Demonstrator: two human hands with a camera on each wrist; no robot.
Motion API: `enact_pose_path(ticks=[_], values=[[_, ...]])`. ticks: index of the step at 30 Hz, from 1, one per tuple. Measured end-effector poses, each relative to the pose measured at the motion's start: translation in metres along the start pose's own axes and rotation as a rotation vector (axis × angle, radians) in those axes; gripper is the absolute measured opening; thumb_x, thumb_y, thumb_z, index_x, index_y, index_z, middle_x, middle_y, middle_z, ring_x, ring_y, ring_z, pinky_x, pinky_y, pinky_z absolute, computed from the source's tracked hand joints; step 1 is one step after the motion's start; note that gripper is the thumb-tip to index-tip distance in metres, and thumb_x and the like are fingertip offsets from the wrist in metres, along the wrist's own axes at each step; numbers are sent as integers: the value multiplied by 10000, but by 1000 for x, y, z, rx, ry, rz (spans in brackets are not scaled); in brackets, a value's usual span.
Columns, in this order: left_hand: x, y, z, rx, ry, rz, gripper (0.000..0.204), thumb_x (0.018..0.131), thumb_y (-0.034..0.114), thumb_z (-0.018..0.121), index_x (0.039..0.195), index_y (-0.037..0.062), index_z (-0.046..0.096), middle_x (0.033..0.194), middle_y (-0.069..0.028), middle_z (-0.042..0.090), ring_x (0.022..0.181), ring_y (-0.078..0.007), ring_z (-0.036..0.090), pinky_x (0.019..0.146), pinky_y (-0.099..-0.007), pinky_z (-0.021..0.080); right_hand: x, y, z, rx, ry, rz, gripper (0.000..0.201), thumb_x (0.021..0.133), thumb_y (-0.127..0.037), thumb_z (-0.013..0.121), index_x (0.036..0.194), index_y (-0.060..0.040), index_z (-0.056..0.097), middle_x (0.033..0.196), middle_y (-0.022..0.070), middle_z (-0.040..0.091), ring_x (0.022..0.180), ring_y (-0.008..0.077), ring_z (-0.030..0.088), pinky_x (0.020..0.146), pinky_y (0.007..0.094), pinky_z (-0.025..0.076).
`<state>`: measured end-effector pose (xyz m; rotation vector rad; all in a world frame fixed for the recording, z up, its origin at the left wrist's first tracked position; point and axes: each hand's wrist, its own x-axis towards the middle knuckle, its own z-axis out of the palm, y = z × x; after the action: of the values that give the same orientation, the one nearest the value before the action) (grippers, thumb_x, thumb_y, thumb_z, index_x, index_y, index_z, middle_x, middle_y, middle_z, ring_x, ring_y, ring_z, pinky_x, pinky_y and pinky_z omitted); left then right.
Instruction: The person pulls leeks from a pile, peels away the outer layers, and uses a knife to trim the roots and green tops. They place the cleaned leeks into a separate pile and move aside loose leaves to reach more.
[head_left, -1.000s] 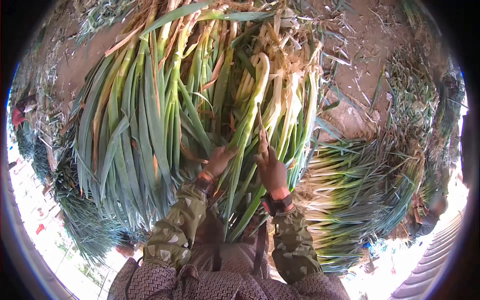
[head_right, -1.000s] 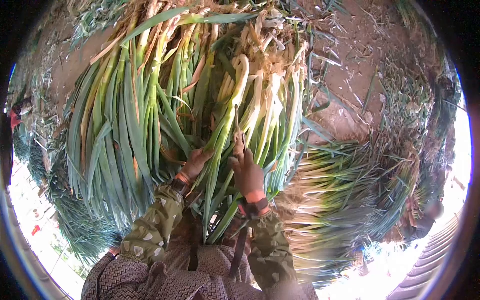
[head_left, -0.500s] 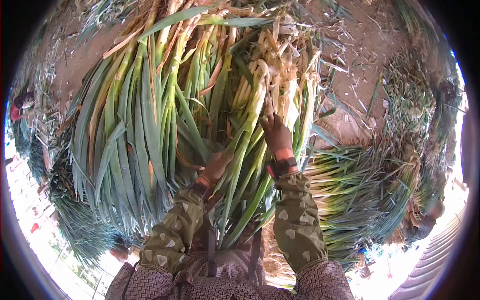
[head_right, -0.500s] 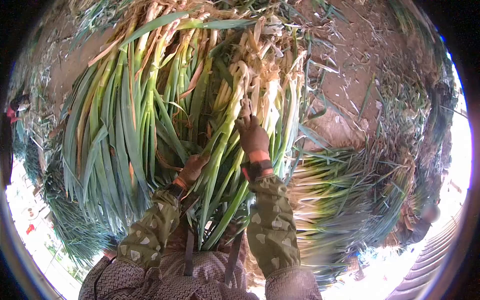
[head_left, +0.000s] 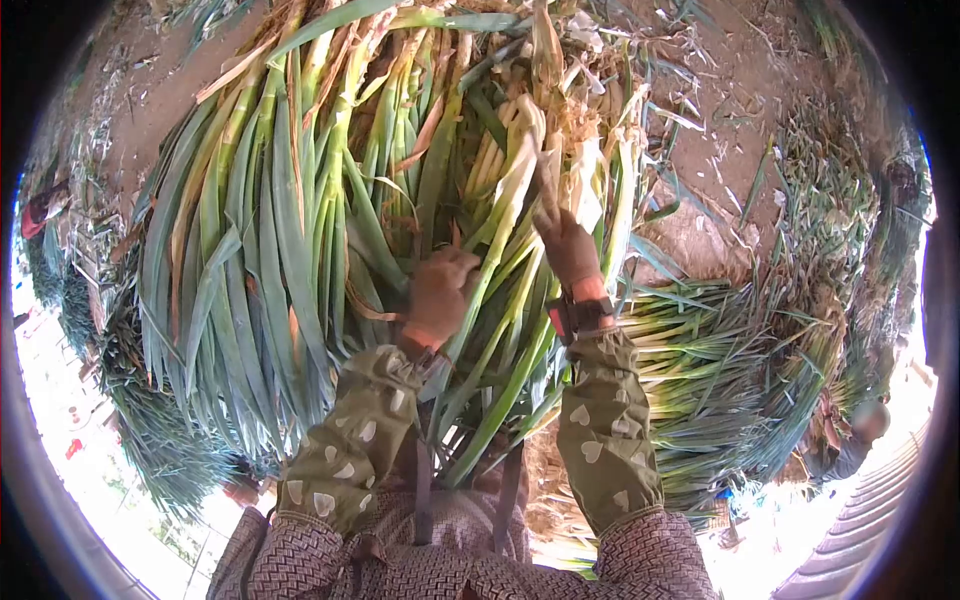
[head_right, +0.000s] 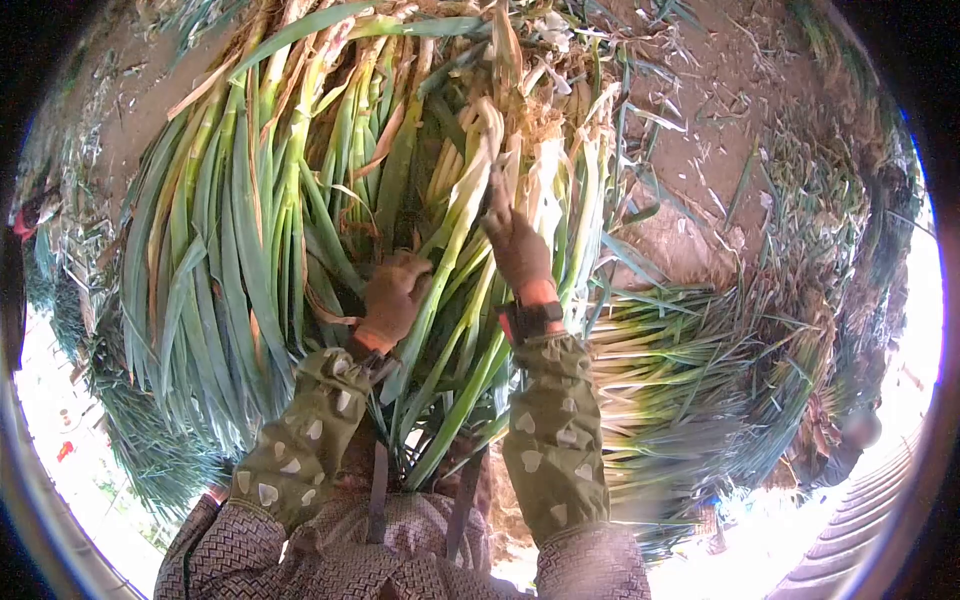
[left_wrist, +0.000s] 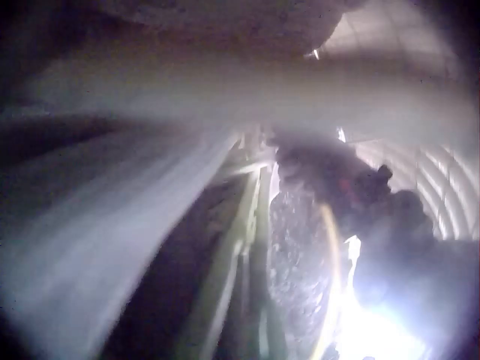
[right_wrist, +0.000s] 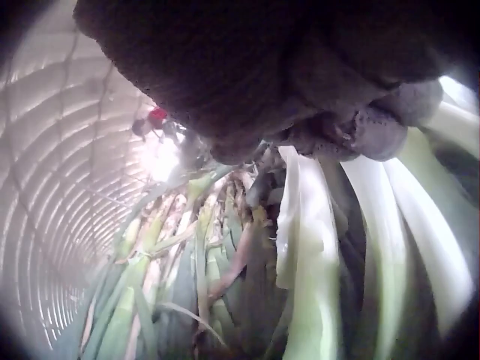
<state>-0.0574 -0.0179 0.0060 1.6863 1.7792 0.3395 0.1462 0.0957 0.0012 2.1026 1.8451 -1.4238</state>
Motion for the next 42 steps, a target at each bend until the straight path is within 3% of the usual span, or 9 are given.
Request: enact_pose_path(ticks=[5, 17, 20, 22, 27, 32, 34, 36, 42], values=[[28, 16, 26, 172, -96, -71, 233, 844, 225, 691, 921, 17, 617, 926, -225, 655, 868, -430, 647, 781, -513, 519, -55, 37, 23, -58, 6, -191, 603, 956, -522, 563, 1324, -44, 547, 1026, 286, 679, 1018, 446, 658, 818, 470, 524], [20, 24, 43, -79, -283, -384, 457, 789, 239, 673, 1164, 9, 552, 1020, -268, 673, 939, -449, 663, 851, -506, 532, -246, 48, 22, 124, -182, 99, 589, 957, -439, 598, 1414, -114, 418, 963, 256, 686, 886, 483, 656, 699, 522, 529], [-10, 27, 83, -175, -228, -353, 504, 813, 184, 634, 1240, -59, 519, 1187, -277, 642, 1069, -419, 642, 950, -445, 517, -250, 43, 16, 120, -183, 139, 543, 973, -388, 592, 1397, -83, 444, 1077, 233, 673, 878, 419, 694, 664, 479, 550], [-35, 32, 113, -275, 66, -49, 446, 814, 180, 626, 1180, -51, 517, 920, -277, 659, 866, -462, 644, 777, -546, 511, -237, 58, 18, 196, -49, 45, 544, 984, -404, 578, 1393, -69, 452, 1020, 221, 690, 840, 378, 714, 652, 451, 561], [-85, 79, 127, -451, -121, -47, 311, 899, 185, 578, 1101, -51, 557, 844, -279, 647, 794, -441, 656, 732, -522, 515, -202, 15, -3, 190, -73, -8, 544, 973, -417, 595, 1363, -48, 504, 890, 240, 690, 841, 381, 710, 694, 428, 543], [-68, 47, 95, -252, -105, 14, 250, 903, 163, 578, 1082, -12, 570, 959, -231, 644, 919, -406, 629, 785, -489, 504, -153, -21, 2, 254, -96, -25, 569, 959, -425, 624, 1361, -36, 518, 883, 250, 685, 872, 411, 697, 737, 431, 536], [-18, 39, -1, 78, 164, 141, 264, 886, 164, 584, 1099, 9, 571, 1023, -207, 613, 1003, -398, 581, 839, -475, 488, -143, -30, 6, 178, -105, -24, 588, 958, -453, 620, 1366, -42, 513, 897, 256, 682, 873, 421, 691, 735, 428, 535], [41, -10, -39, 129, 421, -129, 292, 884, 154, 573, 1131, 6, 530, 1007, -204, 542, 1005, -407, 530, 887, -455, 456, -148, -39, 11, 189, -141, -147, 587, 957, -459, 615, 1369, -55, 503, 906, 263, 672, 910, 466, 665, 733, 431, 532], [142, -82, -69, 836, 212, -320, 574, 818, 236, 719, 1257, -50, 484, 1075, -192, 626, 979, -285, 637, 778, -372, 534, -166, -21, 33, 127, -163, -206, 573, 958, -422, 600, 1425, -130, 444, 1118, 244, 650, 943, 443, 655, 728, 479, 532]])
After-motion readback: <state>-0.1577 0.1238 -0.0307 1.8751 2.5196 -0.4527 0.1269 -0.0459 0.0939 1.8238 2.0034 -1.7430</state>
